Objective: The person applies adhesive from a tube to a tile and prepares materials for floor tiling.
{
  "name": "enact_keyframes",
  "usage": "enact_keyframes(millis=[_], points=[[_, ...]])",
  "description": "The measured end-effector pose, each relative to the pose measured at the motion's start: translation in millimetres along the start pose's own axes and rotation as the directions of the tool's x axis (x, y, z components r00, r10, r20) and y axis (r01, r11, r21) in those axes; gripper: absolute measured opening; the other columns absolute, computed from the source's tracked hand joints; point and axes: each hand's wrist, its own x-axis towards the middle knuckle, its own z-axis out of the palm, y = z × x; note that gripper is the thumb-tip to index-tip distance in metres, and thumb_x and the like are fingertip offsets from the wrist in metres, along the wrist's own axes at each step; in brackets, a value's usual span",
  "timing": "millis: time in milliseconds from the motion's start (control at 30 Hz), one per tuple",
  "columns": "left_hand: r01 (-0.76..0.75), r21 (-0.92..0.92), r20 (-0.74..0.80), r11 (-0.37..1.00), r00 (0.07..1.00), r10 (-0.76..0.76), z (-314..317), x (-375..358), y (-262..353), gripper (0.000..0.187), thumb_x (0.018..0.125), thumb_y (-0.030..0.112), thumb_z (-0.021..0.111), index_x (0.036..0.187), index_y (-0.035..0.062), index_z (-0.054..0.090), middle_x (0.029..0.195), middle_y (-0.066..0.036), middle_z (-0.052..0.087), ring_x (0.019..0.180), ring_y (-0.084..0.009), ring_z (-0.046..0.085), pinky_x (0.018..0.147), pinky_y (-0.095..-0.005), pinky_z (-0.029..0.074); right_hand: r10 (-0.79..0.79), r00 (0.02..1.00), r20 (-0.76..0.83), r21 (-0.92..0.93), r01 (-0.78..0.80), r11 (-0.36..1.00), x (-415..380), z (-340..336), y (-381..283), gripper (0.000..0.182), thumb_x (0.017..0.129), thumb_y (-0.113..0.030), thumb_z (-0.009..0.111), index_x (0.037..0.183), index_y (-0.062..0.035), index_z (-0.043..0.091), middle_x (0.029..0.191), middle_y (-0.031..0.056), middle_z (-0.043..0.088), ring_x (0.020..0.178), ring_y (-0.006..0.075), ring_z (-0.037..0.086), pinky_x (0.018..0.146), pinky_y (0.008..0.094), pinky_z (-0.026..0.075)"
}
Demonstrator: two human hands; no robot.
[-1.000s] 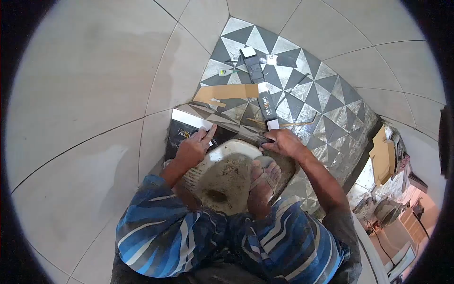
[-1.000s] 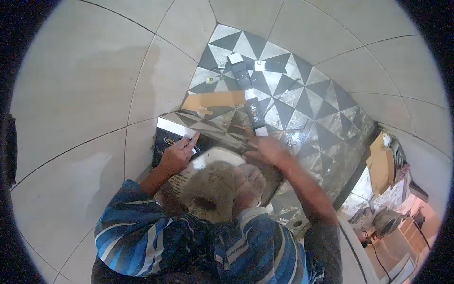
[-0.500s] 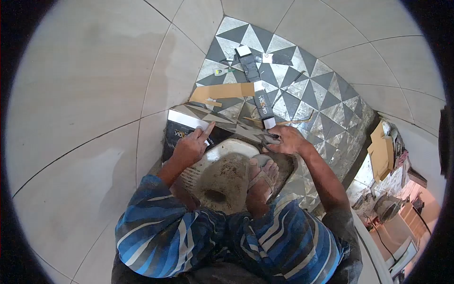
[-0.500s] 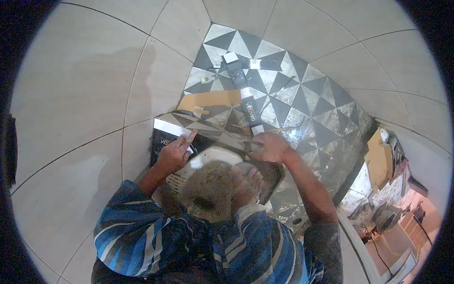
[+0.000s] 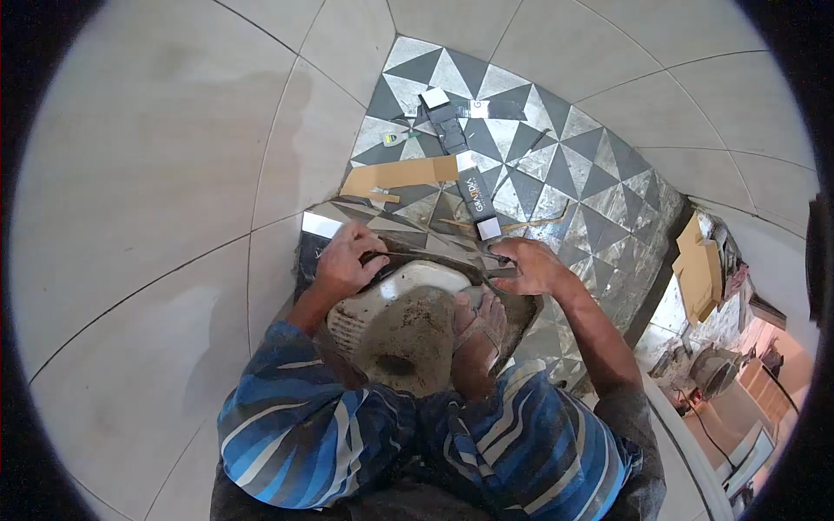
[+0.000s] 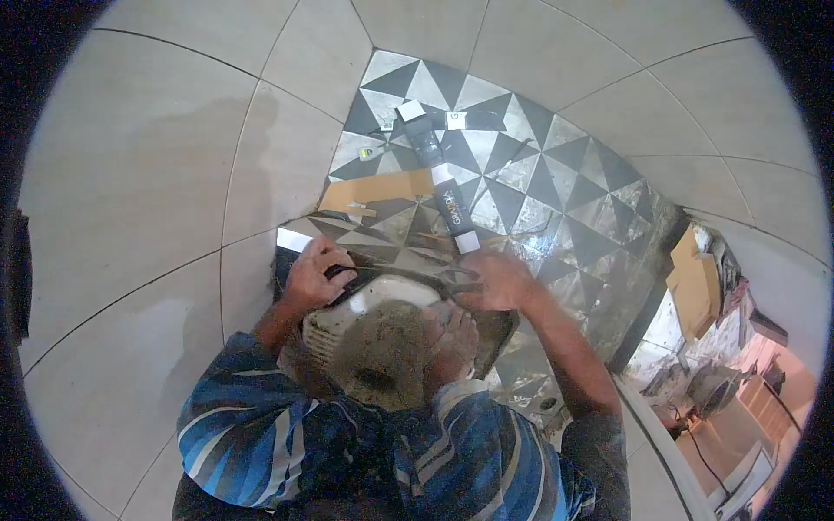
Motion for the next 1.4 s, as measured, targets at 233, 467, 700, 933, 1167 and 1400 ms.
enact_keyframes(millis=[233, 467, 700, 933, 1167, 1400], points=[[0.546, -0.674, 0.447, 0.498, 0.838, -0.314, -24, 7, 3, 0.019, 0.097, 0.008, 0.071, 0.114, 0.0014, 0.064, 0.097, -0.001, 0.068, 0.09, -0.0095, 0.064, 0.081, -0.0281, 0.052, -0.121, 0.992, -0.027, -0.006, 0.121, 0.993, 1, -1, -22, 0.064, 0.075, -0.033, 0.081, 0.125, 0.0012, 0.063, 0.126, 0.0228, 0.065, 0.117, 0.0401, 0.064, 0.1, 0.0466, 0.052], [0.477, -0.743, 0.377, 0.47, 0.878, -0.295, -21, 4, 15, 0.036, 0.096, 0.006, 0.074, 0.128, -0.0001, 0.06, 0.104, -0.005, 0.071, 0.095, -0.0089, 0.064, 0.084, -0.0278, 0.053, -0.205, 0.976, 0.077, 0.145, 0.193, 0.97, 11, -10, -32, 0.054, 0.074, -0.027, 0.08, 0.117, -0.0007, 0.062, 0.108, 0.0184, 0.068, 0.098, 0.0372, 0.069, 0.087, 0.0456, 0.056], [0.482, -0.764, 0.371, 0.429, 0.872, -0.319, -27, 6, 18, 0.037, 0.095, 0.0, 0.073, 0.129, -0.0002, 0.058, 0.113, -0.01, 0.073, 0.103, -0.0109, 0.065, 0.091, -0.0295, 0.053, -0.208, 0.977, 0.049, 0.235, 0.191, 0.953, 7, -2, -39, 0.043, 0.075, -0.024, 0.08, 0.106, -0.0015, 0.062, 0.089, 0.0138, 0.065, 0.083, 0.0324, 0.067, 0.076, 0.043, 0.054], [0.448, -0.777, 0.374, 0.441, 0.894, -0.247, -33, 7, 16, 0.043, 0.095, -0.003, 0.071, 0.134, 0.0008, 0.053, 0.12, -0.014, 0.073, 0.113, -0.0149, 0.066, 0.099, -0.0324, 0.052, -0.281, 0.96, 0.007, 0.252, 0.271, 0.929, 8, 3, -32, 0.034, 0.076, -0.018, 0.078, 0.1, -0.002, 0.062, 0.083, 0.0124, 0.062, 0.074, 0.029, 0.062, 0.068, 0.0417, 0.05], [0.485, -0.794, 0.422, 0.368, 0.874, -0.242, -42, 10, 22, 0.058, 0.094, -0.004, 0.07, 0.147, 0.0031, 0.048, 0.122, -0.014, 0.073, 0.116, -0.0152, 0.065, 0.102, -0.0322, 0.051, -0.296, 0.955, -0.012, 0.296, 0.287, 0.911, 8, 3, -31, 0.027, 0.076, -0.011, 0.075, 0.098, -0.0016, 0.063, 0.079, 0.0117, 0.06, 0.071, 0.0262, 0.06, 0.066, 0.0407, 0.047], [0.517, -0.781, 0.482, 0.349, 0.856, -0.19, -46, 10, 15, 0.068, 0.094, -0.002, 0.073, 0.155, 0.0055, 0.043, 0.125, -0.012, 0.073, 0.115, -0.0126, 0.063, 0.102, -0.0303, 0.049, -0.296, 0.955, 0.03, 0.375, 0.263, 0.889, 8, 1, -30, 0.03, 0.076, -0.012, 0.077, 0.103, -0.002, 0.067, 0.082, 0.0111, 0.063, 0.072, 0.0254, 0.06, 0.067, 0.0394, 0.048]])
